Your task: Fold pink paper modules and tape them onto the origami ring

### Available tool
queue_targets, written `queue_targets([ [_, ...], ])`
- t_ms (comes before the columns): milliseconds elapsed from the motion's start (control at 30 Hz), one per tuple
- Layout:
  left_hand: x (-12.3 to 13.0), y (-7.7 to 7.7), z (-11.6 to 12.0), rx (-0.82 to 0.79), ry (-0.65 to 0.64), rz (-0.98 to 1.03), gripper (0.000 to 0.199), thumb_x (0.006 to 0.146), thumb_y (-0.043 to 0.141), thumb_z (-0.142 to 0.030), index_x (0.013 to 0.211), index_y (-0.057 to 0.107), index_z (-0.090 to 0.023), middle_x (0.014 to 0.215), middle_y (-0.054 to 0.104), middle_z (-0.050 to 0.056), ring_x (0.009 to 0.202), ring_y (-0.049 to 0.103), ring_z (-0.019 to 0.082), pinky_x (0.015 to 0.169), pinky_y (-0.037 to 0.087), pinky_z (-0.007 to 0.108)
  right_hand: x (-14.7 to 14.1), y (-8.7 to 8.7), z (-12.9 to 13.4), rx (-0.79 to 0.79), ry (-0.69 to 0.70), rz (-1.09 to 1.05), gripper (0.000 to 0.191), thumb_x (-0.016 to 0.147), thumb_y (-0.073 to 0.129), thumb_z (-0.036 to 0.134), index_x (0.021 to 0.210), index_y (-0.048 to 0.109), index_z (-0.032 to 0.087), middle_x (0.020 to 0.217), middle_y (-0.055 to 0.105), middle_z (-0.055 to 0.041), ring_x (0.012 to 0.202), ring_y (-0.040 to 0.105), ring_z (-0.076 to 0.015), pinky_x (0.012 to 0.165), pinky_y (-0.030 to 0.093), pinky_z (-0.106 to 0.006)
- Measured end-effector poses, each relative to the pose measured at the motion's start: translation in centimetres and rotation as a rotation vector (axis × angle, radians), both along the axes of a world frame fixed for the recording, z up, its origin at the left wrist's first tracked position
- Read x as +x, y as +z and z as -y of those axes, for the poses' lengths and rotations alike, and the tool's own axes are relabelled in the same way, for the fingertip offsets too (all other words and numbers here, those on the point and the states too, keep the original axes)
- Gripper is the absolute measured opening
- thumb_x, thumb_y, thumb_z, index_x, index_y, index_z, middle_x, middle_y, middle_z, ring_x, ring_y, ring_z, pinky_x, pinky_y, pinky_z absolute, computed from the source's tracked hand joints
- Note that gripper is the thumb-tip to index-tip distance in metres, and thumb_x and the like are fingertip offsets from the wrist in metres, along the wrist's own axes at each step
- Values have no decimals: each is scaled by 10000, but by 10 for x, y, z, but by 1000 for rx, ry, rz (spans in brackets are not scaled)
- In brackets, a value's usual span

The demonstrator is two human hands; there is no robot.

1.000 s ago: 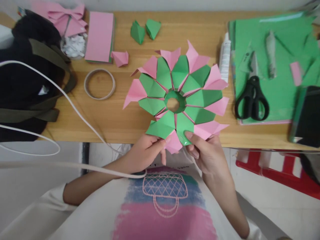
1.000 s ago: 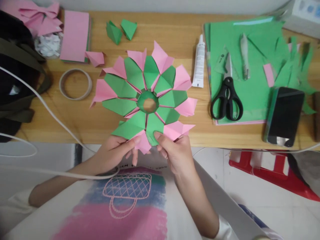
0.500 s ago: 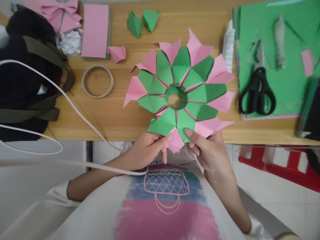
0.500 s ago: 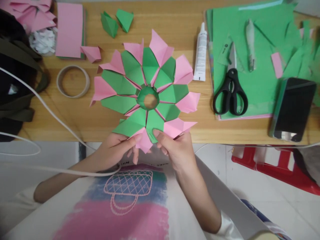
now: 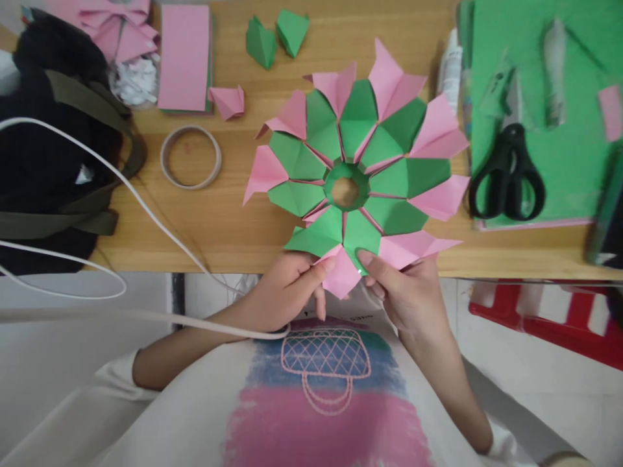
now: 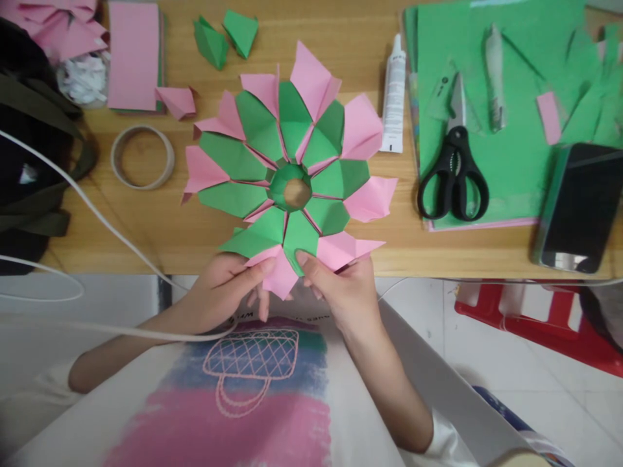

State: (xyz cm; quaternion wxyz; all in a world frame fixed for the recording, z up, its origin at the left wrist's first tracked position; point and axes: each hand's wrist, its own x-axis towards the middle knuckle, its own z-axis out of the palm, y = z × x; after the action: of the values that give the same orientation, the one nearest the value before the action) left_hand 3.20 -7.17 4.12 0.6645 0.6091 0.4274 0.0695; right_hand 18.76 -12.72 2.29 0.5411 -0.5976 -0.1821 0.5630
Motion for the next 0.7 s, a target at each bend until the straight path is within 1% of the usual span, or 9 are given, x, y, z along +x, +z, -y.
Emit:
queue_targets([
  [167, -2, -1, 0, -36, 25, 35, 584, 946, 415, -462, 477, 584, -159, 414, 578, 10, 415, 475, 90, 457, 343, 215, -1, 4, 0, -4, 21, 53, 204, 673, 751, 251, 592, 568, 209, 447, 505, 67, 368, 376, -59, 339, 257, -219],
  [267, -4, -2, 1, -53, 23, 25, 552, 952, 419, -437, 520, 607, -150, 436, 598, 13, 422, 480, 89, 461, 353, 211, 0, 6, 1, -7, 32, 63, 174, 670, 749, 233, 616, 584, 214, 466, 521, 64, 394, 411, -71, 360, 293, -225],
  [333, -5, -1, 1, -44, 3, 1, 568, 961, 411, -420, 513, 622, -143, 435, 586, 14, 428, 477, 85, 470, 356, 209, 0, 7, 1, -20, 35, 62, 177, 669, 748, 224, 608, 583, 211, 474, 523, 62, 411, 431, -75, 364, 297, -222],
  [500, -5, 2, -1, 28, -38, -1, 625, 968, 400, -425, 458, 623, -140, 409, 518, 1, 423, 457, 69, 485, 349, 206, 0, 6, 0, -9, 30, 50, 203, 650, 764, 222, 579, 574, 204, 474, 510, 67, 412, 410, -64, 356, 285, -217],
  [700, -4, 2, -1, 31, -47, -20, 641, 963, 386, -461, 458, 627, -148, 409, 519, 2, 419, 451, 77, 471, 336, 215, -1, 6, 0, -14, 23, 63, 178, 646, 769, 209, 600, 597, 209, 496, 530, 67, 429, 421, -65, 374, 311, -222],
])
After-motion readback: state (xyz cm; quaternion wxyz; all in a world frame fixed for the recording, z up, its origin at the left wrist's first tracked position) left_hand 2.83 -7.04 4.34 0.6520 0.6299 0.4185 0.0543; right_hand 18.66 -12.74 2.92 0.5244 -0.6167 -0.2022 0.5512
